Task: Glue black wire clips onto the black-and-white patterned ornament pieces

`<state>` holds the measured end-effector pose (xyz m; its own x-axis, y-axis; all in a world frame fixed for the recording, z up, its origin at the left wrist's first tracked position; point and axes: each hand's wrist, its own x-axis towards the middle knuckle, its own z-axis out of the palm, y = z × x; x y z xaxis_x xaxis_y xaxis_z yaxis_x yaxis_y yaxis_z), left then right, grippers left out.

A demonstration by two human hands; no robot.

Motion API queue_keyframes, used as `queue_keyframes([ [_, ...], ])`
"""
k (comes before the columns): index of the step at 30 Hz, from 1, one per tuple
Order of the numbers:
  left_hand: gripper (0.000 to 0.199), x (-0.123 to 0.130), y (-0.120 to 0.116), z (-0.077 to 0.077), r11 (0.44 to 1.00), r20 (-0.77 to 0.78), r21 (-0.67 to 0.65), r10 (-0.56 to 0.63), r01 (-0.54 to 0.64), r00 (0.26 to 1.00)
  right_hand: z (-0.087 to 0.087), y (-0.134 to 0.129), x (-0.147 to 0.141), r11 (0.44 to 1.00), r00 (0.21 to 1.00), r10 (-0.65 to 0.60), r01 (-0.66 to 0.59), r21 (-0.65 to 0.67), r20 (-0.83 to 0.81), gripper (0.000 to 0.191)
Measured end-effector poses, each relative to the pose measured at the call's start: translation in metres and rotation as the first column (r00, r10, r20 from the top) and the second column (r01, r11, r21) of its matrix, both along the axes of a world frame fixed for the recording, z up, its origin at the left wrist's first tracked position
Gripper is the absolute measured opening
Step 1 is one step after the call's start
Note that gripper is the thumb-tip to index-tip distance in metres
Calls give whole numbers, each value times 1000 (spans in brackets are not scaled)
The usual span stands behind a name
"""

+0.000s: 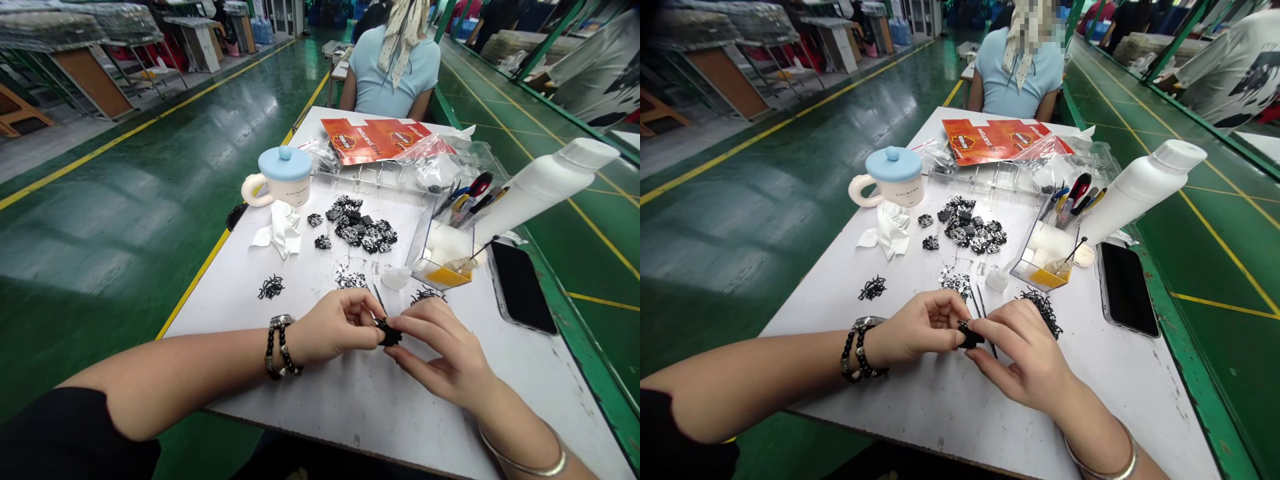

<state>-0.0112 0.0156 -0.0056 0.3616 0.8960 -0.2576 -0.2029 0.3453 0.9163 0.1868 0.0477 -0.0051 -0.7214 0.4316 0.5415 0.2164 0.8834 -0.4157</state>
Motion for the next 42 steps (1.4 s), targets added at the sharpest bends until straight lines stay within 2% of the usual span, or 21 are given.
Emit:
queue_keyframes([
  [2,18,-1,-3,4,992,-99,127,25,-13,995,-1,0,1,997,1000,3,-3,75,-3,36],
  [4,17,-2,-7,7,942,-202,335,85,-13,976,-1,-1,3,983,1000,9,-10,185,4,39],
  [5,17,-2,-8,7,890,-242,456,123,2,962,-1,-2,4,971,1000,13,-15,240,14,40],
  [7,17,-4,-11,8,735,-306,676,221,48,926,1,-4,6,943,999,16,-27,332,34,36],
  [9,17,-5,-13,8,585,-365,801,307,128,879,3,-7,7,918,999,16,-35,396,51,28],
  [11,17,-5,-13,8,499,-432,837,351,225,831,4,-10,8,901,999,14,-29,433,38,21],
  [13,17,-6,-13,10,468,-491,831,358,302,794,3,-12,8,897,1000,11,-20,442,23,22],
  [17,17,-7,-13,12,444,-521,826,365,348,771,0,-14,9,895,999,38,-43,444,19,23],
  [20,16,-6,-14,10,444,-484,842,374,306,791,1,-12,9,893,998,47,-57,446,33,23],
  [21,16,-6,-14,9,466,-466,842,372,272,803,1,-11,9,899,998,46,-63,434,49,24],
  [24,17,-5,-15,6,577,-414,799,325,169,850,0,-7,11,924,995,34,-68,377,96,32],
  [26,17,-4,-15,5,610,-377,782,300,128,876,0,-6,12,931,995,21,-56,360,102,34],
  [29,19,-4,-15,4,574,-347,809,299,123,889,1,-8,14,919,995,5,-45,392,104,31],
  [33,21,-4,-16,4,535,-380,828,316,168,869,2,-12,16,889,997,15,-47,456,74,28],
  [37,22,-5,-16,4,493,-360,852,301,179,883,2,-15,21,887,997,29,-60,458,74,28],
  [40,23,-6,-15,6,509,-335,845,267,163,903,5,-12,20,929,995,9,-46,367,103,35],
  [42,27,-7,-13,7,562,-325,812,213,156,921,9,-10,15,969,998,-2,-15,245,67,43],
])
